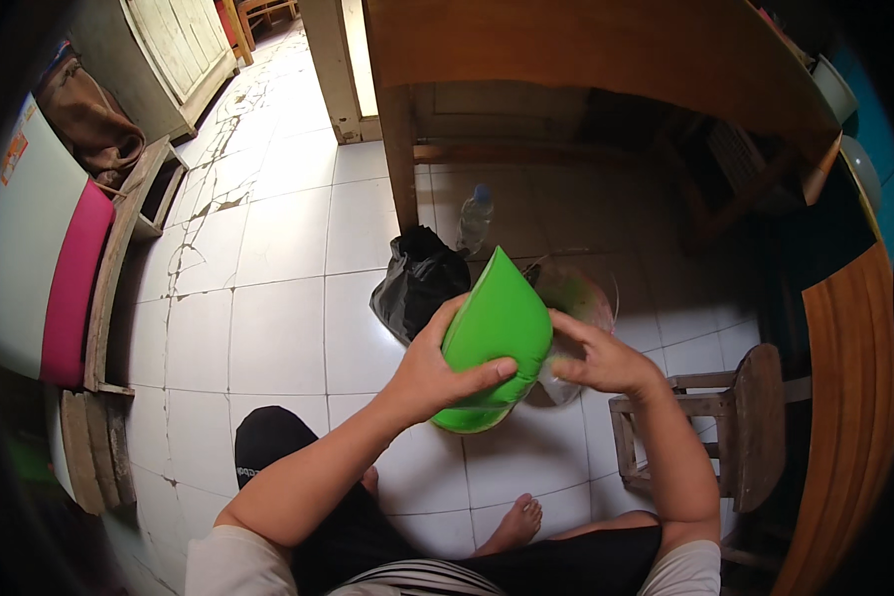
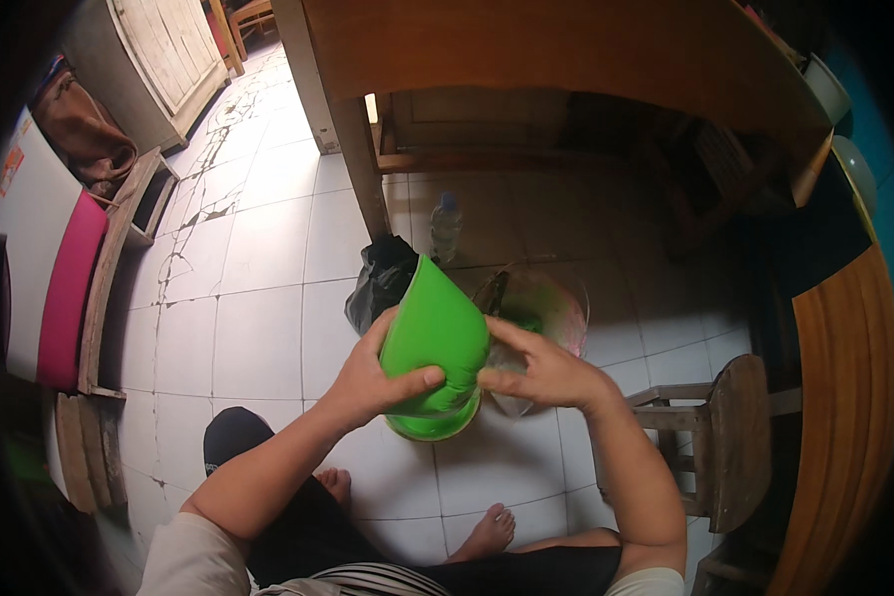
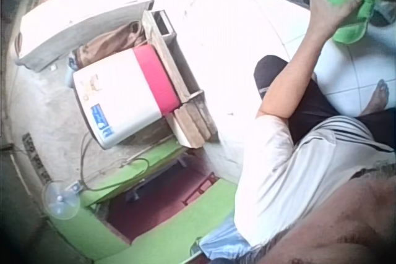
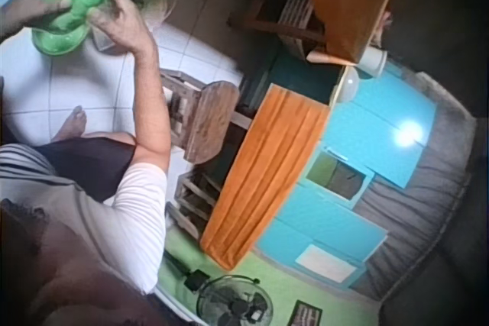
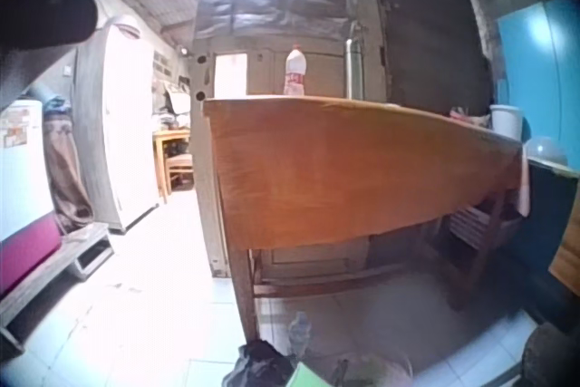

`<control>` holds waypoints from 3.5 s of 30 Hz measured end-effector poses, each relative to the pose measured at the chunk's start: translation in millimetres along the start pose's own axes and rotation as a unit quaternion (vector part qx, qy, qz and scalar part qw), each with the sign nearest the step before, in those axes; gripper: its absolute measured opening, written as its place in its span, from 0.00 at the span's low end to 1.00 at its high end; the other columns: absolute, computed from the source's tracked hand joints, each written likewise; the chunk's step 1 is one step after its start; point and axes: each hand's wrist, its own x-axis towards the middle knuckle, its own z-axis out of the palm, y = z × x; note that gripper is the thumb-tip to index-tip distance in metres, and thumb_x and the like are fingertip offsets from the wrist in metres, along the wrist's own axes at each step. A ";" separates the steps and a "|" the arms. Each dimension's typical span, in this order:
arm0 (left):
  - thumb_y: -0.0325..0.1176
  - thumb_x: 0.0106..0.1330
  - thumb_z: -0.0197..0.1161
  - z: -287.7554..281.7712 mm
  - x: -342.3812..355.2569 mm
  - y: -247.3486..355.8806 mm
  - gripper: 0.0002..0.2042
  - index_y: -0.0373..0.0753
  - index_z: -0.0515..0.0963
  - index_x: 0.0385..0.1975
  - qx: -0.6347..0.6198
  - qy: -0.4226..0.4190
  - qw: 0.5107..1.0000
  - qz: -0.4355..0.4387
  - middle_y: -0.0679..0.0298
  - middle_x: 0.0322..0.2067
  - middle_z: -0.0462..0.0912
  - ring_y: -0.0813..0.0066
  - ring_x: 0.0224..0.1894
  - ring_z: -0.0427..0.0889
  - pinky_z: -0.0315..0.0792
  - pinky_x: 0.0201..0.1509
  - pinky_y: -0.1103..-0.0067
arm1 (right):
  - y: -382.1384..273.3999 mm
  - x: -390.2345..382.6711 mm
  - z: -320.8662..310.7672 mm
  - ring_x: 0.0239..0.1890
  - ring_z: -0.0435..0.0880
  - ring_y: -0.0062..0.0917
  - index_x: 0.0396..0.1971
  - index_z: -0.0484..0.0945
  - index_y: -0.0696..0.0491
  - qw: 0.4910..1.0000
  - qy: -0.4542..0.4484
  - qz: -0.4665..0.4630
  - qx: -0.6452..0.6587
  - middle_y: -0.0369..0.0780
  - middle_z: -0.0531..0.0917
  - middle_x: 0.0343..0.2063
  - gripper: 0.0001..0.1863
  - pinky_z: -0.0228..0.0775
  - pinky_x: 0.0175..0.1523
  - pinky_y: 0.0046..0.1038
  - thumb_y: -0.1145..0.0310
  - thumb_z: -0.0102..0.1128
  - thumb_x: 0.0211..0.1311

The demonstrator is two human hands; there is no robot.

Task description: The person empties a bag of green pigment into a bucket and mixes it with a liquid using a brush.

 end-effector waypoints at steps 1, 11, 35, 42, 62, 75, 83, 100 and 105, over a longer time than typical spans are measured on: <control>0.50 0.52 0.78 1.6 -2.6 -2.2 0.45 0.34 0.63 0.66 -0.010 -0.003 1.000 0.002 0.54 0.56 0.75 0.65 0.60 0.74 0.66 0.66 0.72 | -0.6 2.3 -8.5 0.62 0.70 0.28 0.58 0.71 0.58 0.999 0.026 -0.016 -0.019 0.43 0.75 0.55 0.26 0.59 0.69 0.31 0.67 0.66 0.62; 0.48 0.51 0.79 11.3 -11.1 -6.4 0.45 0.34 0.63 0.66 -0.025 -0.062 0.998 0.009 0.55 0.56 0.75 0.66 0.61 0.74 0.66 0.65 0.72 | -57.8 12.1 -10.0 0.38 0.78 0.25 0.29 0.74 0.59 0.914 0.290 -0.125 -0.255 0.39 0.78 0.32 0.05 0.70 0.46 0.26 0.76 0.62 0.55; 0.51 0.49 0.79 30.8 -27.9 -11.2 0.47 0.32 0.63 0.65 0.023 -0.128 0.992 0.008 0.50 0.53 0.78 0.61 0.58 0.78 0.70 0.62 0.71 | -67.3 18.5 35.6 0.16 0.65 0.23 0.18 0.73 0.63 0.941 0.269 -0.052 -0.200 0.42 0.70 0.12 0.31 0.60 0.25 0.31 0.52 0.48 0.77; 0.58 0.47 0.77 28.0 -23.5 -14.8 0.50 0.32 0.63 0.65 0.088 -0.141 0.985 0.053 0.46 0.57 0.73 0.54 0.61 0.75 0.68 0.65 0.67 | -57.1 16.2 39.2 0.14 0.61 0.23 0.14 0.70 0.62 0.948 0.269 0.014 -0.167 0.42 0.64 0.09 0.35 0.57 0.23 0.33 0.50 0.44 0.78; 0.56 0.45 0.76 19.4 -14.1 4.1 0.42 0.35 0.71 0.57 0.179 -0.120 0.975 0.060 0.46 0.54 0.76 0.50 0.55 0.78 0.72 0.60 0.66 | -63.0 7.3 57.1 0.16 0.54 0.15 0.12 0.56 0.51 0.957 0.279 -0.072 0.028 0.30 0.59 0.12 0.31 0.46 0.23 0.24 0.54 0.33 0.82; 0.55 0.46 0.76 31.3 -20.5 -6.1 0.43 0.33 0.69 0.60 0.140 -0.124 0.980 0.060 0.45 0.54 0.76 0.50 0.56 0.78 0.72 0.60 0.67 | -71.9 11.1 54.9 0.12 0.49 0.17 0.09 0.52 0.46 0.907 0.339 -0.067 0.241 0.32 0.56 0.08 0.34 0.42 0.18 0.25 0.46 0.31 0.80; 0.57 0.46 0.76 31.6 -20.9 -7.3 0.45 0.34 0.68 0.60 0.120 -0.147 0.980 0.054 0.46 0.54 0.76 0.51 0.55 0.79 0.72 0.60 0.66 | -75.9 15.3 50.5 0.12 0.50 0.17 0.10 0.52 0.45 0.897 0.353 0.012 0.267 0.31 0.56 0.09 0.33 0.42 0.19 0.24 0.45 0.34 0.79; 0.49 0.48 0.79 30.1 -22.0 -7.4 0.39 0.36 0.72 0.57 0.061 -0.094 0.987 0.117 0.53 0.51 0.78 0.60 0.54 0.79 0.71 0.60 0.70 | -84.5 12.7 39.2 0.18 0.65 0.13 0.17 0.65 0.52 0.956 0.239 0.078 0.151 0.31 0.68 0.15 0.29 0.59 0.26 0.19 0.50 0.39 0.79; 0.50 0.48 0.79 24.3 -19.1 -3.8 0.38 0.36 0.73 0.56 0.054 -0.078 0.987 0.130 0.54 0.50 0.79 0.61 0.52 0.80 0.72 0.58 0.70 | -96.2 -4.6 12.2 0.36 0.76 0.20 0.39 0.74 0.58 0.984 0.148 0.007 0.099 0.37 0.77 0.34 0.11 0.69 0.42 0.23 0.65 0.50 0.72</control>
